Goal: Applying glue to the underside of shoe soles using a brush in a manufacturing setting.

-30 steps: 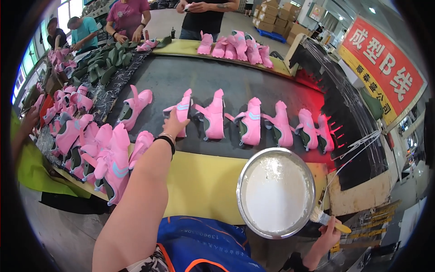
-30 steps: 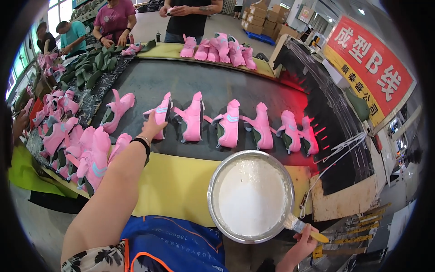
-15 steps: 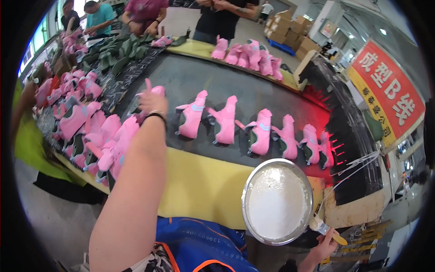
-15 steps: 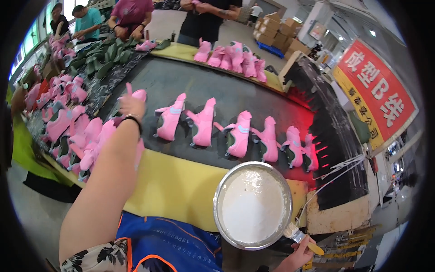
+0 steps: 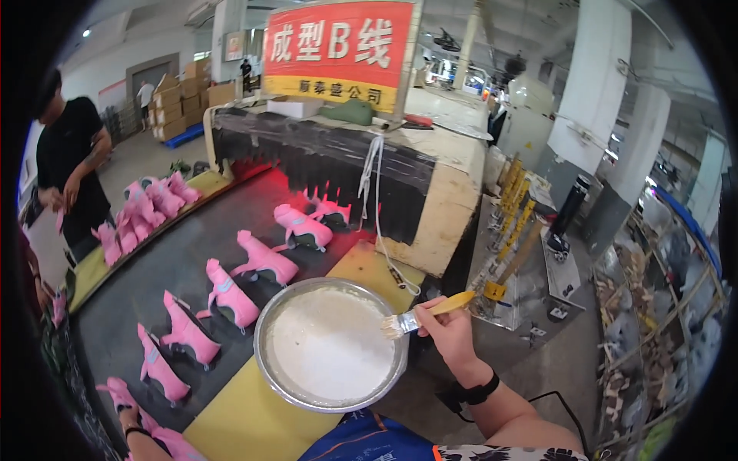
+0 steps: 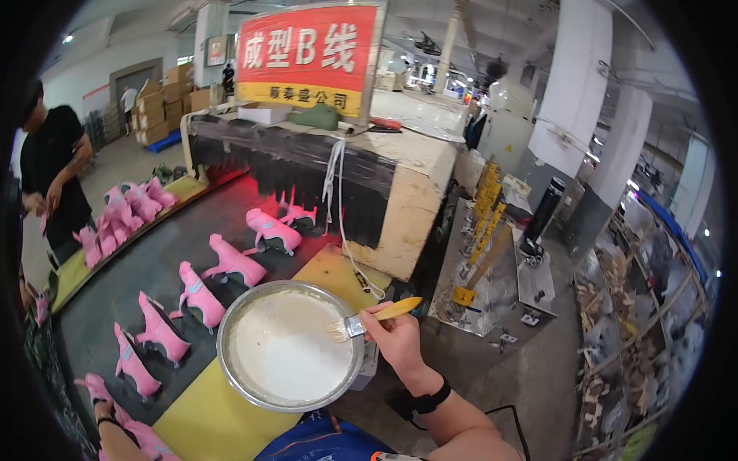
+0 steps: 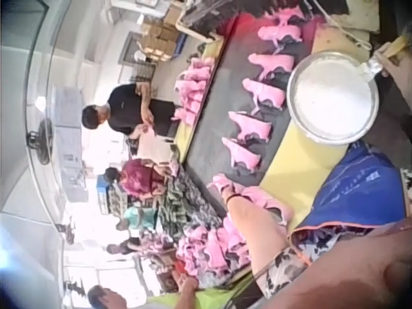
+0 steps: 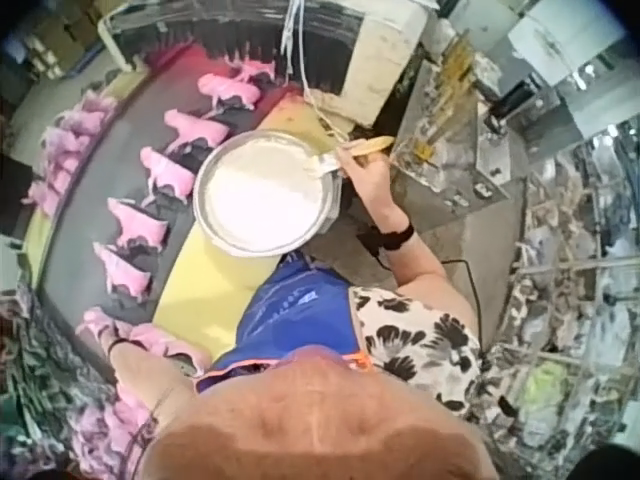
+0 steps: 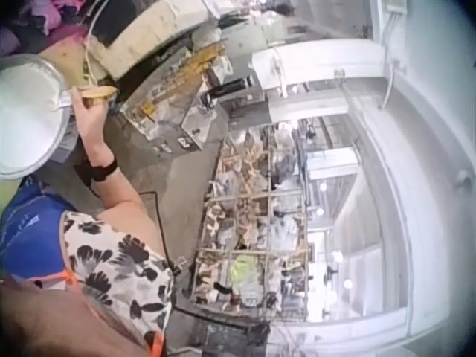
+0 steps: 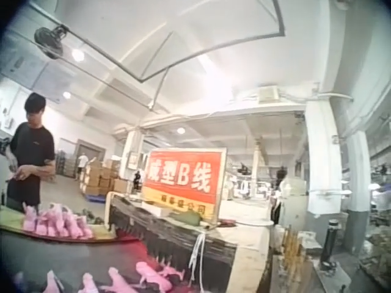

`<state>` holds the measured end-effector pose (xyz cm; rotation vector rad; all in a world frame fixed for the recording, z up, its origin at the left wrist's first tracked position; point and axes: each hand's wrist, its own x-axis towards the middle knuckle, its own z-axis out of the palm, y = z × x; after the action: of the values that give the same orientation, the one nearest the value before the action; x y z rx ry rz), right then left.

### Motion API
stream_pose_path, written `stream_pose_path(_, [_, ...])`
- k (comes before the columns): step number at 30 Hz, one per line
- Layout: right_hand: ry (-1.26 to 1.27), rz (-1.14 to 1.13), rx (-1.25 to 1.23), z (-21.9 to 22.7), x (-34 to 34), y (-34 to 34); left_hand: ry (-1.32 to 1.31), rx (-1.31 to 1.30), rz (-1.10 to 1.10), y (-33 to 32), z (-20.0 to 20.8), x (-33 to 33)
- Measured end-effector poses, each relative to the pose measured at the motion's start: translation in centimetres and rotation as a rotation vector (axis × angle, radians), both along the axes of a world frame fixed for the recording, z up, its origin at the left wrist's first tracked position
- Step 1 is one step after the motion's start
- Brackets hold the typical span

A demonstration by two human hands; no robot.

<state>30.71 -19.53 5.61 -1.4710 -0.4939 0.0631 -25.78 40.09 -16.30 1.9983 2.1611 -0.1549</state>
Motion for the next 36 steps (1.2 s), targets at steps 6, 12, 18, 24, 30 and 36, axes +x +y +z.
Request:
stream_pose_path(6, [0.076, 0.009, 0.020, 0.5, 0.5, -1.0, -0.864, 0.005, 0.428, -0.9, 2.9, 2.1])
stream_pose_path(12, [0.195, 0.150, 0.224, -0.5, 0.4, 0.1, -1.992, -0.117, 0.721, -1.3, 7.1, 4.9])
stream_pose_path(18, [0.392, 0.289, 0.287, -2.5, -0.4, 1.8, -1.932, -0.205, 0.558, -13.3, 14.9, 9.0])
stream_pose_path(24, [0.493, 0.271, 0.302, -4.2, -0.8, 2.3, -1.665, -0.407, 0.322, -31.8, 15.8, 14.5])
stream_pose_path(30, [0.473, 0.303, 0.217, -3.3, -1.3, 2.9, -1.410, -0.262, 0.274, -39.1, 10.4, 15.5])
stream_pose_path(36, [0.192, 0.255, 0.069, -3.7, -2.3, 4.1, -1.257, -0.050, 0.057, -41.5, 6.2, 12.0])
